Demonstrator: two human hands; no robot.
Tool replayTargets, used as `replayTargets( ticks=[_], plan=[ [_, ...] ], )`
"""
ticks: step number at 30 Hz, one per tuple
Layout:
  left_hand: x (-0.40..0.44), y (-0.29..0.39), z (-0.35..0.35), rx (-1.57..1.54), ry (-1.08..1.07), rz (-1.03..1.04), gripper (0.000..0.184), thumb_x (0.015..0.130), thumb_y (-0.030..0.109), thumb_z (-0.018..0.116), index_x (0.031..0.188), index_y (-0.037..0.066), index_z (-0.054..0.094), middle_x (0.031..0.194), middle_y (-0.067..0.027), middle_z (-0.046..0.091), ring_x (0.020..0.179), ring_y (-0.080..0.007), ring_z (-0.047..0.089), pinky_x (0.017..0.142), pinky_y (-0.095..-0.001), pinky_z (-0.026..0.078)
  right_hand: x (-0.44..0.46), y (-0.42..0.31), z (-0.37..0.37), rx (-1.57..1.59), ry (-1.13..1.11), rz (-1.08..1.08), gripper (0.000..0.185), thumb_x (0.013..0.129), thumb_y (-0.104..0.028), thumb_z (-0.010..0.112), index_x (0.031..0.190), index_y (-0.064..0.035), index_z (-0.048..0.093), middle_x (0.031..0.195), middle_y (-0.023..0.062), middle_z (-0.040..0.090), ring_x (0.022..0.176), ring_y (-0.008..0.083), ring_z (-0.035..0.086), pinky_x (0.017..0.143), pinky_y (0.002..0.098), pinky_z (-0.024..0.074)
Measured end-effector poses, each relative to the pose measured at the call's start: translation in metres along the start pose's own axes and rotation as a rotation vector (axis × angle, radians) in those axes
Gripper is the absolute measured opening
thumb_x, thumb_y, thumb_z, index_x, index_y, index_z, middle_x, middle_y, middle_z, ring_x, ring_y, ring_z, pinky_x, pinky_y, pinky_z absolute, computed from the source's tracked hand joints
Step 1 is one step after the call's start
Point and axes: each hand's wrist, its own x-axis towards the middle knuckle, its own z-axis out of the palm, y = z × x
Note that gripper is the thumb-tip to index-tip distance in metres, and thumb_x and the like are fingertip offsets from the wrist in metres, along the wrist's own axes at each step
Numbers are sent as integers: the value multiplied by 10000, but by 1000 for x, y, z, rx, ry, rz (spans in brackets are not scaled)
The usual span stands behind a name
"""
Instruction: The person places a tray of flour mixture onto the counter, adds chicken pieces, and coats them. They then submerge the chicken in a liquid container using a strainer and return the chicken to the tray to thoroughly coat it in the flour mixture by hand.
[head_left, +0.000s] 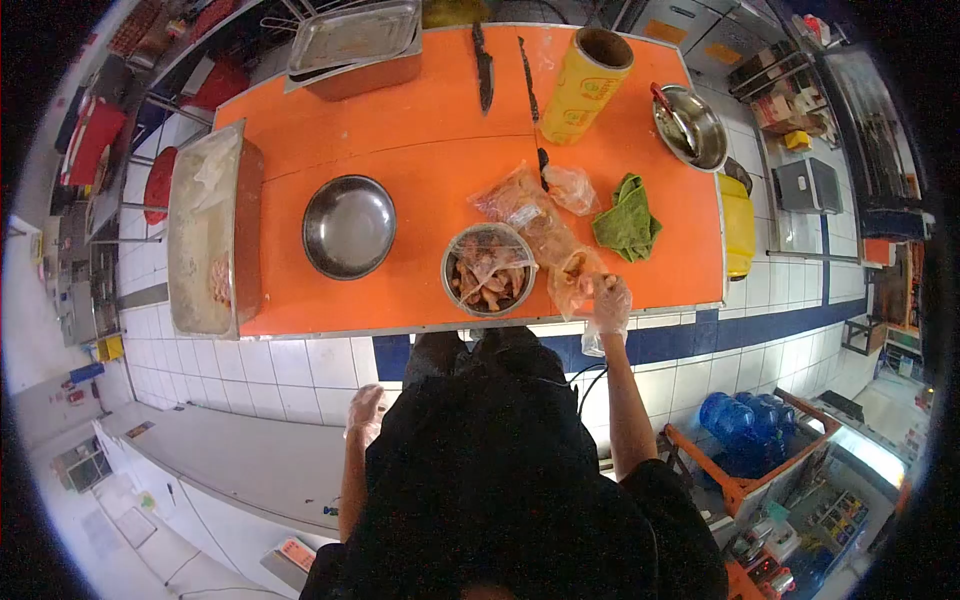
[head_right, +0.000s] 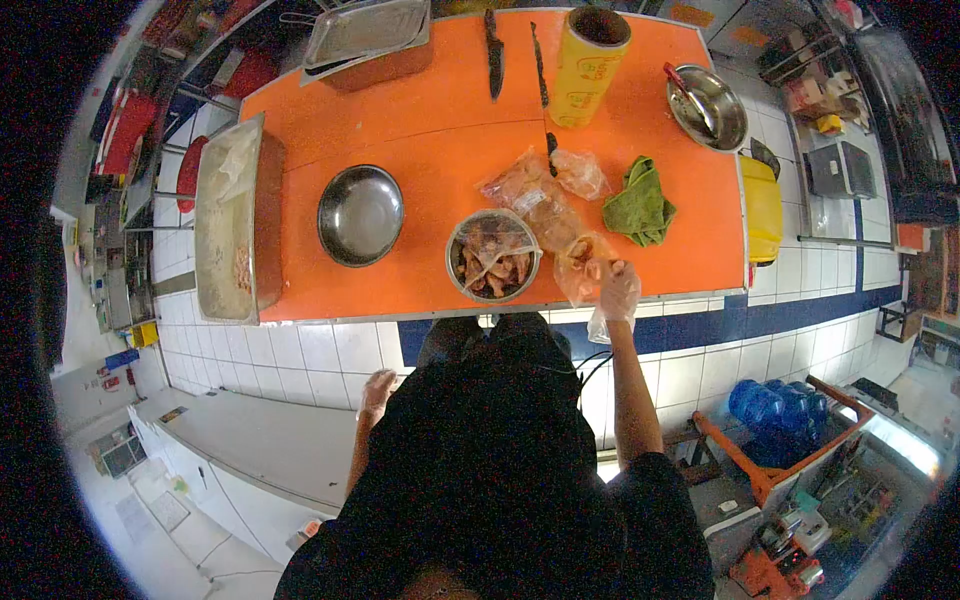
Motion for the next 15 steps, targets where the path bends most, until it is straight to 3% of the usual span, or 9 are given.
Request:
replayTargets(
  ticks=[2,4,5,7,9,10,13,14,15],
  plan=[
    [-15,-2,2,182,32,269,330,938,286,629,1120,12,655,1193,-113,615,1001,-213,629,832,-409,561,-4,-8,4,343,9,367,278,781,-256,703,977,-81,611,796,186,661,698,369,660,606,439,528],
    [3,-42,-2,492,-19,555,289,959,274,582,1120,48,663,1132,-138,656,1028,-281,638,883,-402,529,2,-28,-6,448,-152,439,267,810,-303,669,913,-61,621,861,197,659,784,340,666,659,450,520],
    [4,-56,-13,678,-7,682,280,964,272,570,1121,61,665,1131,-150,661,1052,-308,633,904,-406,516,4,-43,-16,449,-138,330,272,818,-319,653,873,-53,626,881,190,656,815,329,667,679,458,526],
    [-3,-41,-10,719,-92,551,266,968,267,552,1108,75,671,1161,-170,656,1085,-347,617,943,-423,492,7,-53,-15,467,-130,203,289,827,-334,636,834,-45,632,901,183,653,846,318,668,700,465,531],
    [-1,-54,-8,621,-39,385,300,939,293,585,1151,90,649,1171,-146,648,1059,-270,632,874,-412,523,13,-16,12,-216,-188,-236,244,809,-299,658,821,-58,626,884,168,655,791,330,655,690,431,548],
    [-10,-40,-6,429,-68,238,330,926,296,602,1188,97,628,1160,-130,643,1026,-238,632,814,-399,534,15,-3,8,-41,-224,-299,224,796,-282,681,813,-65,627,871,135,651,762,310,644,686,405,547],
    [-14,-25,2,190,-65,43,406,902,302,634,1249,97,586,1128,-104,637,943,-190,632,705,-372,540,13,-23,-56,652,-303,81,261,804,-302,720,882,-70,631,837,58,610,702,221,596,673,363,555],
    [-13,-27,2,223,-53,113,414,895,317,643,1234,85,597,1116,-104,644,898,-192,639,685,-369,538,16,-47,-97,872,-283,249,292,819,-324,722,923,-67,630,831,39,593,687,186,575,665,352,561],
    [-11,-29,2,257,-39,183,423,887,332,652,1219,73,607,1105,-103,650,853,-194,646,665,-365,537,15,-75,-138,823,-230,109,310,838,-338,707,958,-64,623,836,36,587,671,159,558,629,329,560]
  ],
)
